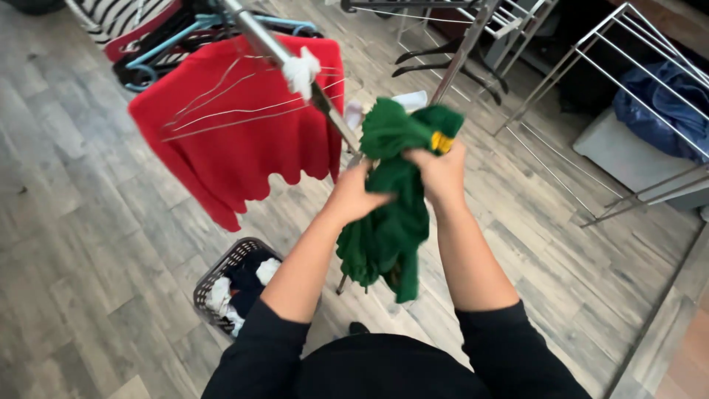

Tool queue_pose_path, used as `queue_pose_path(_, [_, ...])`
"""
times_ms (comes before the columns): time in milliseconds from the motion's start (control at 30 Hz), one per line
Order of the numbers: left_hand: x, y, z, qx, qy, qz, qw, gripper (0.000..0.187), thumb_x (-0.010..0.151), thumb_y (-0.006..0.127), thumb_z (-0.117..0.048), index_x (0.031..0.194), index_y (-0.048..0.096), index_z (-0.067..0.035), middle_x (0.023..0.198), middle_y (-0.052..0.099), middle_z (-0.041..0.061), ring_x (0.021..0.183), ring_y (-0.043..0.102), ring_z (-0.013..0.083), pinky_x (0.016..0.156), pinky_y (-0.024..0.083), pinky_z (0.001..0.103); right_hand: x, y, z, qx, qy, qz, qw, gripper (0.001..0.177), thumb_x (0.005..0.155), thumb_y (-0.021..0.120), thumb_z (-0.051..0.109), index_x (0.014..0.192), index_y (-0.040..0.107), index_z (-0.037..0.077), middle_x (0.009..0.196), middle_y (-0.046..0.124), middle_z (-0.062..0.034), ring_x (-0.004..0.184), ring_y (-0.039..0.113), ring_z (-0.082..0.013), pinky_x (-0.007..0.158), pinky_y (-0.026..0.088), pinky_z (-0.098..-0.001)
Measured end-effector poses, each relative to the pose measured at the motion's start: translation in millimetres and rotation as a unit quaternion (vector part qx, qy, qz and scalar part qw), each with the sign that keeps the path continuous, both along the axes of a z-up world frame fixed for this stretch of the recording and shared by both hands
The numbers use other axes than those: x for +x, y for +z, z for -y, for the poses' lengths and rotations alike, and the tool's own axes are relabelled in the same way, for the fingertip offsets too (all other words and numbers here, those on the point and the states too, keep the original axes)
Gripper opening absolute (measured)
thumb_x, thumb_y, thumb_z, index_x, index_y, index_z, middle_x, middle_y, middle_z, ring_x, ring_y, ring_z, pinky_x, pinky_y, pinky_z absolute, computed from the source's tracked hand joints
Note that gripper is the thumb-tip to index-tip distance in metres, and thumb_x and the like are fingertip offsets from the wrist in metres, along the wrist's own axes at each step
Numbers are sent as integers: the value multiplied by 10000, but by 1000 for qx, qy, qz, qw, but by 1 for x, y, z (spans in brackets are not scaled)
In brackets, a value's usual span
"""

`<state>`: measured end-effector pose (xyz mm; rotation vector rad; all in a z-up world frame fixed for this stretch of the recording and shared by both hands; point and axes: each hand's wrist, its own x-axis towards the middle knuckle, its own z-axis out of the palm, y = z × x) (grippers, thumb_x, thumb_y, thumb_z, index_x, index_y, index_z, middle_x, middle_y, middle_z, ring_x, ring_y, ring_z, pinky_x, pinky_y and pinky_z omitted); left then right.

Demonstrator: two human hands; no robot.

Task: The person removes various clothing items from a laundry basket and hangs them on a metal drying rack. They handle shirts, pants, and other garments one at a time, spreading them out on the rack. At the end, they place a green garment on a hanger and hang it on the rack.

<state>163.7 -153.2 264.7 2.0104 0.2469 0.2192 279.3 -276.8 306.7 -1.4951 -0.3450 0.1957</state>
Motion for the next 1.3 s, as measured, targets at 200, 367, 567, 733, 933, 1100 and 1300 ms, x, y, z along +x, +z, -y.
queue_pose_path(200, [107,14,-22,40,294,157,942,676,615,936,-292,1202,621,-177,1076,696,106,961,725,341,808,611,436,112,12,-43,108,-114,113,981,479,716,960,100,1115,701,44,970,726,-75,915,696,-177,865,570,-319])
queue_pose_path(367, [136,-48,-32,74,173,183,965,612,826,816,-157,1359,538,-41,1450,425,285,1446,379,465,1196,379,521,199,-107,-57,-158,9,130,979,683,959,782,487,1353,592,-38,1219,650,-297,1168,632,-419,935,515,-544])
queue_pose_path(567, [96,-108,-46,64,67,142,985,410,906,734,-154,1306,670,-211,1416,565,75,1313,581,322,1070,516,441,149,-179,-40,-271,26,234,933,345,888,784,184,1203,722,59,1358,609,-265,1300,543,-456,1113,411,-532])
queue_pose_path(733, [16,-160,-80,-120,115,99,981,388,953,713,-164,1336,656,-175,1315,650,120,1194,661,301,985,556,425,40,-159,-49,-100,-57,365,924,182,931,706,54,1105,676,99,1064,548,-81,1014,525,-292,900,420,-382])
queue_pose_path(933, [-148,-310,-132,-120,330,51,935,332,931,737,-119,1258,681,-97,1118,723,164,1063,707,325,946,555,430,-72,-281,-87,-99,145,290,941,40,949,689,102,937,662,128,888,611,-44,772,613,-262,683,491,-328])
queue_pose_path(1100, [-266,-444,-134,-131,504,-32,853,260,910,784,-222,1162,739,-177,1003,752,96,976,728,262,907,563,398,-137,-430,-132,-210,337,174,901,127,898,687,5,1001,652,70,919,645,-106,804,683,-287,657,565,-323])
queue_pose_path(1300, [-359,-604,-92,-259,620,-112,732,231,943,706,-193,1168,750,-220,944,752,55,781,751,185,750,595,320,-226,-633,-164,-352,445,207,797,192,826,684,88,984,712,194,873,666,-35,858,705,-290,734,603,-402])
